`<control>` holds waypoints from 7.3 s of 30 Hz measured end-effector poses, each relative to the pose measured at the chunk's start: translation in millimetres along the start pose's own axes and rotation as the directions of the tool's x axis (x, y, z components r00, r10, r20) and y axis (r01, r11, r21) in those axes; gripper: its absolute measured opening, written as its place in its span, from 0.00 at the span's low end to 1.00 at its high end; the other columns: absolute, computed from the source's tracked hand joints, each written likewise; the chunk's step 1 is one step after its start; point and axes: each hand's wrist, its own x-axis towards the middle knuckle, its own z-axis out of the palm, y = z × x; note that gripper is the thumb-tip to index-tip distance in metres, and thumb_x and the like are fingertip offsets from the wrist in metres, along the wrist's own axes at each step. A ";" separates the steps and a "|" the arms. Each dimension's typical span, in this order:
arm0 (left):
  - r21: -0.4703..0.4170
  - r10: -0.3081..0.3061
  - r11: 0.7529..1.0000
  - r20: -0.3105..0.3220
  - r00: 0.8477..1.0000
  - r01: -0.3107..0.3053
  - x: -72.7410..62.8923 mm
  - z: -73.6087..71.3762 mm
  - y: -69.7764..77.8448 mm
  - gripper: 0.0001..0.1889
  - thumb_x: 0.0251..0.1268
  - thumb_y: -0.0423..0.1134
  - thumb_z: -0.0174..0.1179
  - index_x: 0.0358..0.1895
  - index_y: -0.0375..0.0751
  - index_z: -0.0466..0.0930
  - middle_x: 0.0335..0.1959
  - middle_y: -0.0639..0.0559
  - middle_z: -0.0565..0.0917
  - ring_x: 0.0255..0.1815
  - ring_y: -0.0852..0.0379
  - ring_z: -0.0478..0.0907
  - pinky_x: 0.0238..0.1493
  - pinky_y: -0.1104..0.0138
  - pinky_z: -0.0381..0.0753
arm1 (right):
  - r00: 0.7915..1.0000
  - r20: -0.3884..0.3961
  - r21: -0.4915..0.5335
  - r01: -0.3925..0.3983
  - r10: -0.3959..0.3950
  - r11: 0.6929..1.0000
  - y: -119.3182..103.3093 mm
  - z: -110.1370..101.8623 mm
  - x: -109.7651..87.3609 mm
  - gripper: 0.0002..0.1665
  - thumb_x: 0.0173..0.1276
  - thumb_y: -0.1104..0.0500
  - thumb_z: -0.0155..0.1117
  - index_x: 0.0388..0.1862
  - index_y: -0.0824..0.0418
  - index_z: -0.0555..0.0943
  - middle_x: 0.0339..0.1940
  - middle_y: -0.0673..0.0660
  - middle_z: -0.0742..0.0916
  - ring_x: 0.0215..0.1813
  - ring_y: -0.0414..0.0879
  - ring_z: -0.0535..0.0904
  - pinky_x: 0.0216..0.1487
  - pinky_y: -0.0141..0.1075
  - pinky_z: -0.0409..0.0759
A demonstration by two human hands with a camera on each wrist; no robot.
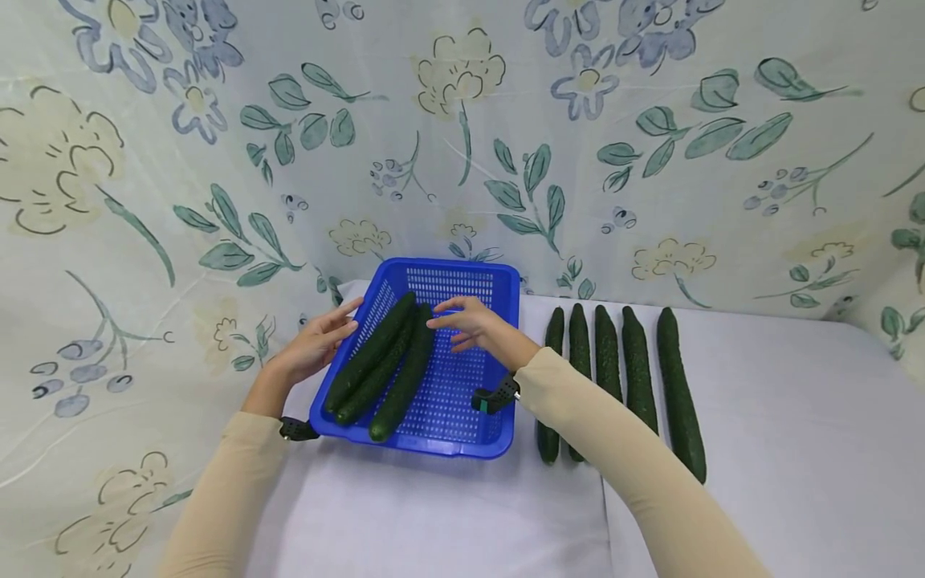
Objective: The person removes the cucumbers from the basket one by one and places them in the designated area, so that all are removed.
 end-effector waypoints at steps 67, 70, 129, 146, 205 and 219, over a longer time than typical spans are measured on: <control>0.035 0.002 0.999 -0.019 1.000 -0.002 0.6 -1.7 -2.8 0.29 0.81 0.44 0.49 0.80 0.52 0.54 0.49 0.45 0.73 0.24 0.64 0.70 0.17 0.74 0.63 | 0.979 0.159 0.050 -0.136 0.126 0.989 13.4 28.0 8.1 0.47 0.61 0.72 0.71 0.77 0.56 0.64 0.51 0.80 0.80 0.48 0.71 0.83 0.42 0.53 0.84; 0.034 0.005 0.999 -0.017 1.000 -0.004 0.9 -2.1 -2.5 0.29 0.81 0.44 0.48 0.80 0.52 0.54 0.49 0.45 0.73 0.23 0.64 0.69 0.16 0.74 0.63 | 0.978 0.170 0.078 -0.133 0.118 0.988 9.5 25.4 5.6 0.47 0.61 0.73 0.71 0.78 0.56 0.63 0.50 0.80 0.81 0.51 0.72 0.81 0.46 0.55 0.83; 0.007 -0.003 1.000 0.001 1.000 0.003 0.2 0.0 5.3 0.30 0.81 0.42 0.47 0.81 0.50 0.51 0.55 0.38 0.72 0.40 0.60 0.79 0.32 0.73 0.79 | 0.982 0.113 0.138 0.133 -0.149 0.982 12.7 -89.2 -89.1 0.47 0.64 0.71 0.67 0.79 0.48 0.61 0.18 0.51 0.71 0.19 0.44 0.67 0.35 0.40 0.83; 0.014 -0.002 1.000 -0.003 1.000 0.002 -1.9 0.2 3.3 0.30 0.81 0.41 0.47 0.81 0.49 0.51 0.52 0.42 0.73 0.34 0.61 0.77 0.24 0.75 0.72 | 0.987 0.048 0.118 0.148 -0.154 0.982 29.3 -132.7 -99.2 0.49 0.64 0.71 0.68 0.79 0.49 0.59 0.16 0.48 0.66 0.20 0.43 0.63 0.33 0.38 0.79; 0.030 -0.011 1.000 -0.011 1.000 0.011 -1.0 2.0 2.1 0.29 0.81 0.42 0.47 0.80 0.51 0.53 0.55 0.40 0.72 0.36 0.61 0.77 0.25 0.75 0.72 | 0.980 -0.047 -0.003 0.195 -0.195 0.981 78.6 -226.1 -134.8 0.49 0.69 0.66 0.66 0.82 0.46 0.54 0.75 0.82 0.48 0.39 0.41 0.82 0.41 0.41 0.82; 0.008 -0.008 1.000 -0.004 1.000 0.008 -0.8 1.2 1.9 0.29 0.81 0.41 0.47 0.80 0.51 0.52 0.56 0.38 0.71 0.38 0.60 0.78 0.31 0.74 0.78 | 0.971 -0.049 -0.014 0.235 -0.235 0.972 90.2 -252.5 -145.5 0.45 0.72 0.67 0.63 0.81 0.46 0.57 0.76 0.80 0.40 0.43 0.39 0.82 0.39 0.39 0.82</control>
